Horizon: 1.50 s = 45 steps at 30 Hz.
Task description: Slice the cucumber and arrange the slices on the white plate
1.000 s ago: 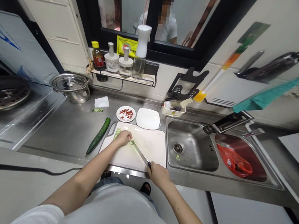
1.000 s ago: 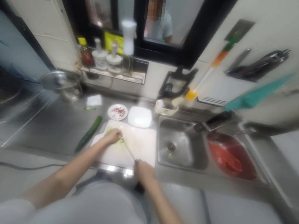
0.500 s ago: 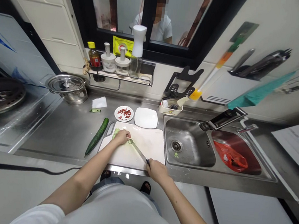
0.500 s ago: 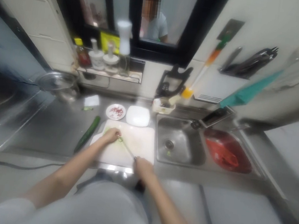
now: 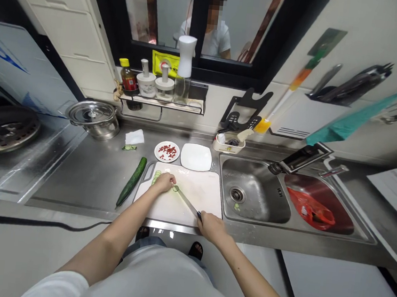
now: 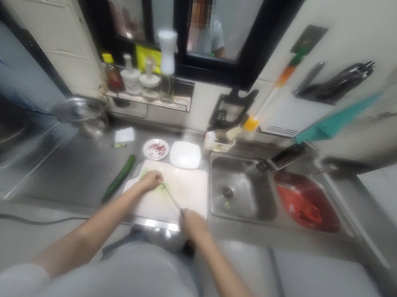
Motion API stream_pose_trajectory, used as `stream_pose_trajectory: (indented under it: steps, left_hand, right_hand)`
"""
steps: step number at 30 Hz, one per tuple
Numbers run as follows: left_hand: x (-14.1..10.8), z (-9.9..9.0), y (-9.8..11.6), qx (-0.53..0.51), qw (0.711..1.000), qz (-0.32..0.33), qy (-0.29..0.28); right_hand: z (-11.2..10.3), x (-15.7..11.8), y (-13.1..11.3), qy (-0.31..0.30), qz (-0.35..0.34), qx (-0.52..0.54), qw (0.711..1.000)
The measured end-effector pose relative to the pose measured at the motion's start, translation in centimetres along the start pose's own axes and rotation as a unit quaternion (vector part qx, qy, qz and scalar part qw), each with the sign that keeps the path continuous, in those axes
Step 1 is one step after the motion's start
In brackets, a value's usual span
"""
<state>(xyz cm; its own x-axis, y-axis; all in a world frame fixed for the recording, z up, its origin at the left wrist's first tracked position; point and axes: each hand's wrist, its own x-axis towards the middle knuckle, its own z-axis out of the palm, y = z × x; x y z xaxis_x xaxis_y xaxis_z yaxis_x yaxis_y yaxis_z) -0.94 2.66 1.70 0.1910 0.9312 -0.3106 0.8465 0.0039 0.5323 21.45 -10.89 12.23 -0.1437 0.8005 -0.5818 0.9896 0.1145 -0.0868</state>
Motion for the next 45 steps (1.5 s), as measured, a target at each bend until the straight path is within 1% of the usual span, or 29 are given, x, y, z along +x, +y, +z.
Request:
stream_pose_trajectory:
  steps: [5,11,16,19,26,34,41,45]
  left_hand:
    - [0.0,-0.1,0.0,-0.001,1.0,0.001,0.0]
    - [0.0,-0.2,0.0,-0.005,1.0,0.005,-0.001]
    - [0.0,-0.1,0.1,-0.006,1.0,0.003,0.002]
    - [0.0,-0.1,0.1,-0.006,1.0,0.002,0.001]
    - [0.2,-0.1,0.0,-0.001,1.0,0.003,-0.004]
    - [0.4,0.1,-0.1,0.005,1.0,0.003,-0.006]
    - [0.2,0.1,-0.1,0.006,1.0,0.006,-0.001]
    - [0.1,0.1,-0.1,0.002,1.0,0.01,0.003]
  right_hand:
    - [0.1,0.0,-0.1,-0.003,0.006,0.0,1.0]
    - [-0.3,-0.9,0.1,-0.012,0.018,0.0,1.0]
    - [-0.2,-1.5,0.5,-0.025,0.026,0.005,0.999]
    - [0.1,-1.4,0.6,-0.027,0.024,0.002,0.999]
    - [0.2,-0.6,0.0,-0.018,0.019,-0.004,1.0]
    - [0.5,0.0,0.0,-0.001,0.013,0.002,1.0]
    - [0.4,-0.3,-0.3,0.0,0.017,0.005,1.0]
    - [0.4,-0.9,-0.1,-0.013,0.026,0.004,1.0]
